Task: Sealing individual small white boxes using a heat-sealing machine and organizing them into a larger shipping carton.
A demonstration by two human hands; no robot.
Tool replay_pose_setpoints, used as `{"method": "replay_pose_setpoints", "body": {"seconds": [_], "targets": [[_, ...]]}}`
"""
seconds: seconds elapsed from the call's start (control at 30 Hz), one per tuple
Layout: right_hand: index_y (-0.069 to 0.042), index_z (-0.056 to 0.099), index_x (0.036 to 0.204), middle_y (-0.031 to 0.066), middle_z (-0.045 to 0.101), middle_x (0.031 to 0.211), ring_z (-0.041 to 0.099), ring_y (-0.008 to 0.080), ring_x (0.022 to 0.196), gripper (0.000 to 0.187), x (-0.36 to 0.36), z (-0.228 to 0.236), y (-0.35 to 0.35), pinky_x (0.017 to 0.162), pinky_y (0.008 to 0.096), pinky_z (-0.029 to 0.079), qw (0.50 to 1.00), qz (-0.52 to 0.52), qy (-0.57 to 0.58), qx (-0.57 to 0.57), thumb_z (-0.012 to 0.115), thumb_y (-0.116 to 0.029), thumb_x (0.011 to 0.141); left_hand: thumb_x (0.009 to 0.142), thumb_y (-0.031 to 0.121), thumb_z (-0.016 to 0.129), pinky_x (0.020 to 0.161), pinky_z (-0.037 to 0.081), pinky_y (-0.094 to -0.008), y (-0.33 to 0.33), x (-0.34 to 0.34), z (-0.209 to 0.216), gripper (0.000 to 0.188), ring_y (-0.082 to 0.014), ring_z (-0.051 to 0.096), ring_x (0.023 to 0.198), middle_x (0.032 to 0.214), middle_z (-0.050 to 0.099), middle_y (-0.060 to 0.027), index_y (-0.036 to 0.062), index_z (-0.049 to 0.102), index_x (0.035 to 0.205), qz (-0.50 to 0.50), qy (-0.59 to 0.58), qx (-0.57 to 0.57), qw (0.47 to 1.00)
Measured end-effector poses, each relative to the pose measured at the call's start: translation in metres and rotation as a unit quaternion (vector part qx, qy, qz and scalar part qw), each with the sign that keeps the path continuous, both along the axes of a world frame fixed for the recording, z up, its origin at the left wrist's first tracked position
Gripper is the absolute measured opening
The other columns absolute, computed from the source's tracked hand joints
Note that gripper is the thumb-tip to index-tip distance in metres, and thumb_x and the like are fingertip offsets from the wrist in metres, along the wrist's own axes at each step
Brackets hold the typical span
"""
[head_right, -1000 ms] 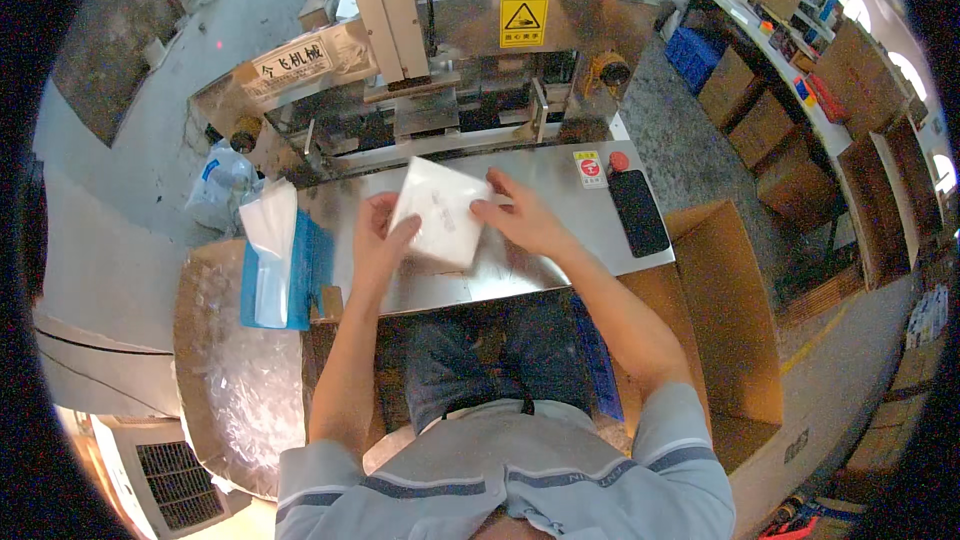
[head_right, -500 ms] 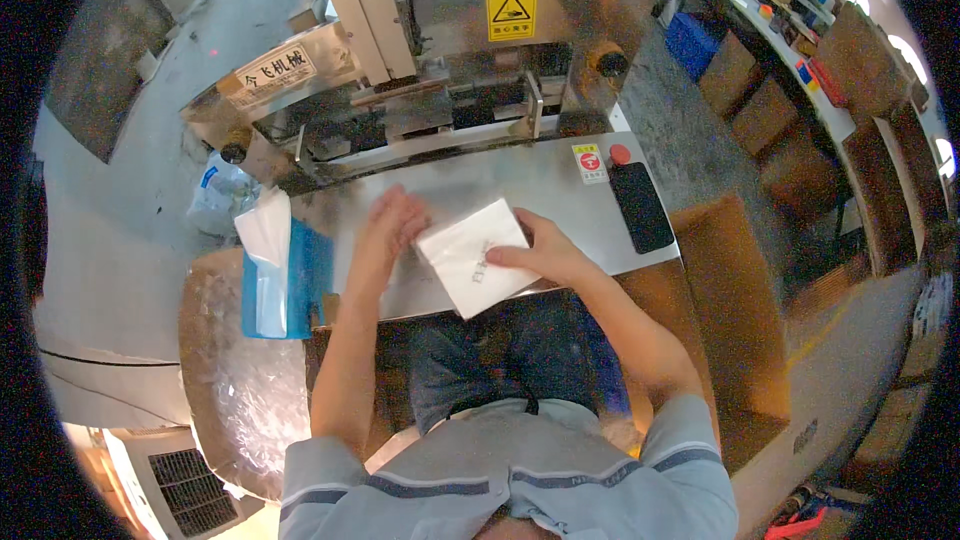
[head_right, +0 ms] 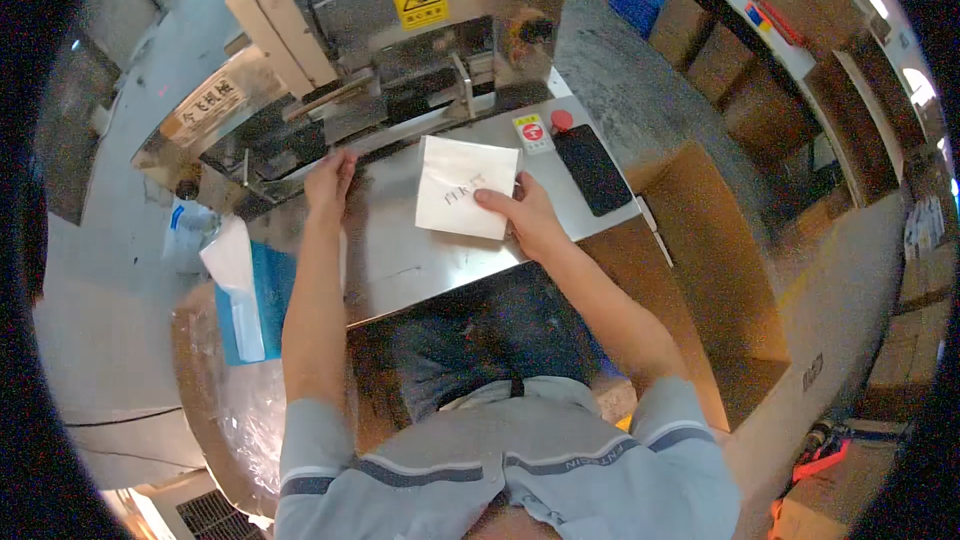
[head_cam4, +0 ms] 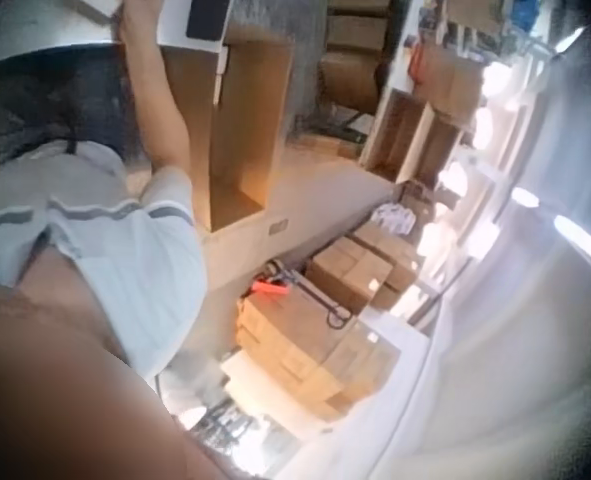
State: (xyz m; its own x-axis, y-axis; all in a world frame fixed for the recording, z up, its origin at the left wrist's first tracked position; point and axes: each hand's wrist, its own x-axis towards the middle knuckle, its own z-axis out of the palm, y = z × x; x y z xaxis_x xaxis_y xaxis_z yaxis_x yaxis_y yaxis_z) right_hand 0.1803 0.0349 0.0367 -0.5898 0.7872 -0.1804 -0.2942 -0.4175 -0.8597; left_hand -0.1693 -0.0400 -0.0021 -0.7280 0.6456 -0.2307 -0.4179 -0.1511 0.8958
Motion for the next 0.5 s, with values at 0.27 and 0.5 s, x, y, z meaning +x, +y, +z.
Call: {"method": "replay_pose_setpoints", "body": {"seconds": [0.27, 0.5], "targets": [[0.007, 0.041, 0.134, 0.0189, 0.059, 0.126, 0.062, 0.0262, 0.116, 0.065, 0.01, -0.003, 0.002, 0.1, 0.0381, 0.052, 1.0, -0.01, -0.002, -0.003, 0.078, -0.007, 0.083, 0.097, 0.016, 0.064, 0.073, 0.056, -0.0234, -0.11, 0.058, 0.068, 0.016, -0.015, 0.068, 0.086, 0.096, 0.069, -0.0069, 0.0037, 0.065, 0.108, 0.026, 0.088, -0.027, 0.995], [0.01, 0.041, 0.134, 0.0203, 0.059, 0.125, 0.062, 0.025, 0.112, 0.07, 0.01, 0.0, 0.0, 0.1, 0.0355, 0.051, 1.0, -0.009, 0.008, -0.008, 0.08, -0.007, 0.079, 0.095, 0.021, 0.068, 0.085, 0.056, -0.0327, -0.368, -0.066, 0.074, 0.041, -0.0234, 0.064, 0.107, 0.127, 0.059, -0.0145, 0.002, 0.055, 0.129, 0.239, 0.294, -0.131, 0.916]]}}
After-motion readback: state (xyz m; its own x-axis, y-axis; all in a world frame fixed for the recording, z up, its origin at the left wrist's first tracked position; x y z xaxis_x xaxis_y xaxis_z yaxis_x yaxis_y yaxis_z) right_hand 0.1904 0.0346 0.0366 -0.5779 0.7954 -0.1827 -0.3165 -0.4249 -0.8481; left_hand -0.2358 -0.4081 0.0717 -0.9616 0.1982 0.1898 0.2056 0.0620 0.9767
